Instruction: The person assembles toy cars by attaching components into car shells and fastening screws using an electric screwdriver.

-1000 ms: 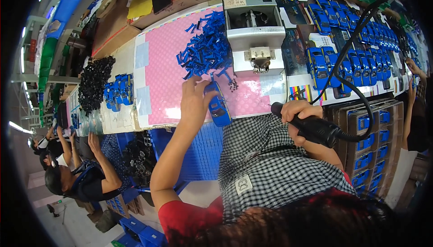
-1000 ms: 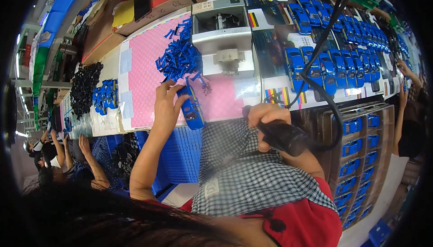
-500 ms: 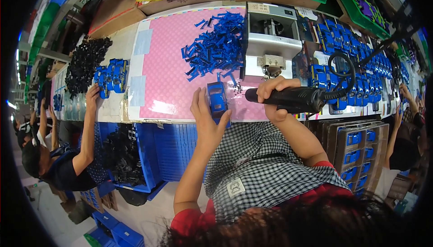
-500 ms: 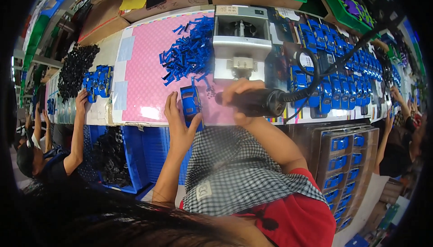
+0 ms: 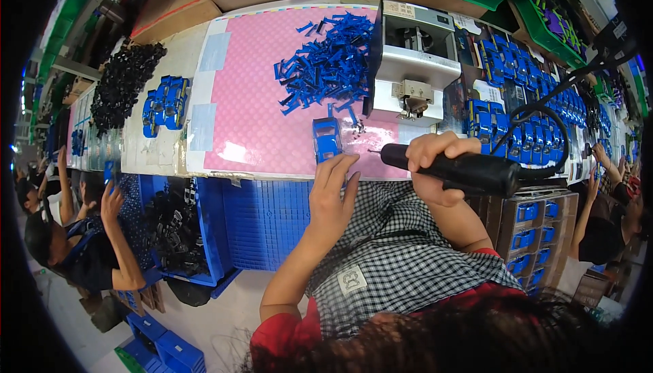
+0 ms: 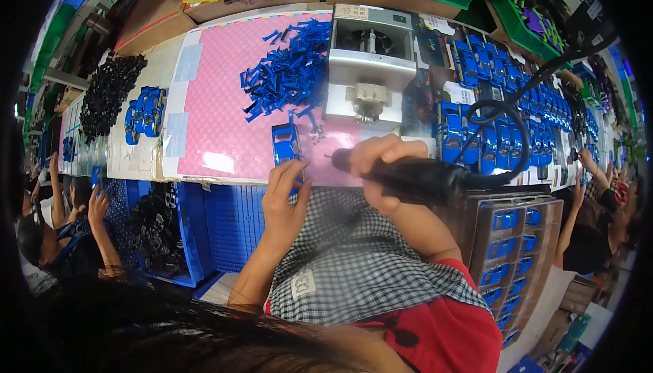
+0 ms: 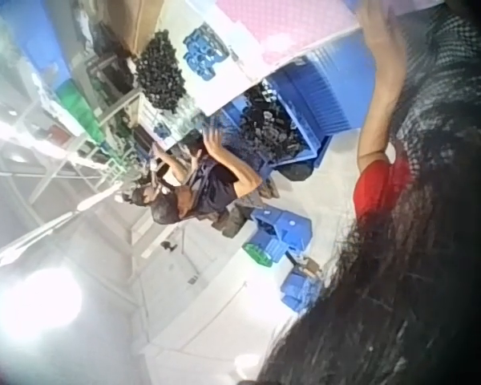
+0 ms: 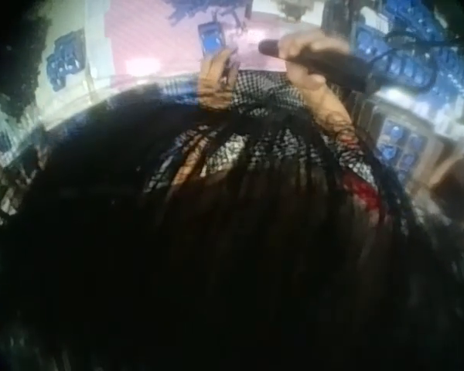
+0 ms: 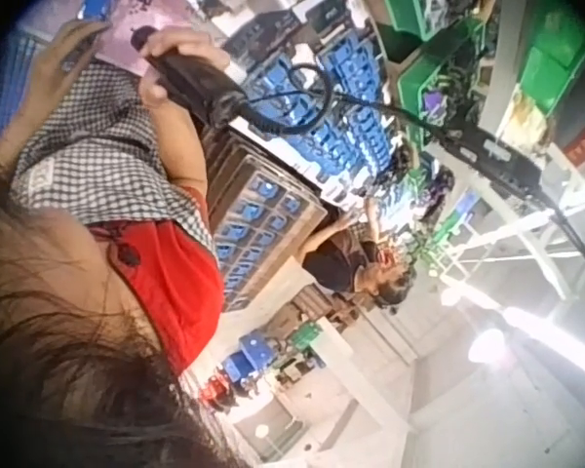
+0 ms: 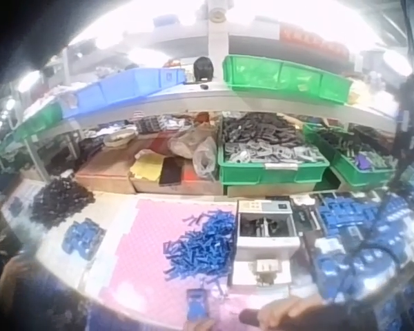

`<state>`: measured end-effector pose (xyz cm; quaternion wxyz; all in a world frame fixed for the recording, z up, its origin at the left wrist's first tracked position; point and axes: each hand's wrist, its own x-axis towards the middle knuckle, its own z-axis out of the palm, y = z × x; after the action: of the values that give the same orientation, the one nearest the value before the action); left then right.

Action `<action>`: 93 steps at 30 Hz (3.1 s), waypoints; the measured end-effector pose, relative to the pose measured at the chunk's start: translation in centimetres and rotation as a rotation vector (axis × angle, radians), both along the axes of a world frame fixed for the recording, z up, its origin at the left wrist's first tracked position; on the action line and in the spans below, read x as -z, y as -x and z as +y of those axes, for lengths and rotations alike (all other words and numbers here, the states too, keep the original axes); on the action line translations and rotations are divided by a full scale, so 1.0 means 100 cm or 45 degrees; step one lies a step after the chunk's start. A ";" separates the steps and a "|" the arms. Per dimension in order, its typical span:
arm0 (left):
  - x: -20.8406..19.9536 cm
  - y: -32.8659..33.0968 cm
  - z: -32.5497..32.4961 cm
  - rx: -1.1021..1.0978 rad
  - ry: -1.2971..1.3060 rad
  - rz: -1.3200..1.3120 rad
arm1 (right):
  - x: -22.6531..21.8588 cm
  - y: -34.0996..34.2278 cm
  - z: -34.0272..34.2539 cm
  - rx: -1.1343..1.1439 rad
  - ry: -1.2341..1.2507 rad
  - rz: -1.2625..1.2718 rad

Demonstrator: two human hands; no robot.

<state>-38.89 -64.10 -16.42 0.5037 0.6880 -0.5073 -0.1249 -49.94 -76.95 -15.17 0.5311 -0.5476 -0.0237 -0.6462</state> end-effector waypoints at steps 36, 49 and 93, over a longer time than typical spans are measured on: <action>0.019 0.040 0.007 0.373 -0.052 1.195 | -0.043 0.059 0.034 -0.133 -0.024 -0.364; 0.018 0.048 0.013 0.453 -0.003 1.100 | -0.045 0.058 0.042 -0.115 -0.002 -0.359; 0.007 0.028 0.008 0.041 -0.107 -0.150 | -0.033 0.054 0.035 -0.117 0.385 -0.194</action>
<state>-41.67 -63.31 -17.10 0.4415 0.7064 -0.5414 -0.1137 -55.29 -73.43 -11.84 0.4683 -0.5690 -0.1857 -0.6500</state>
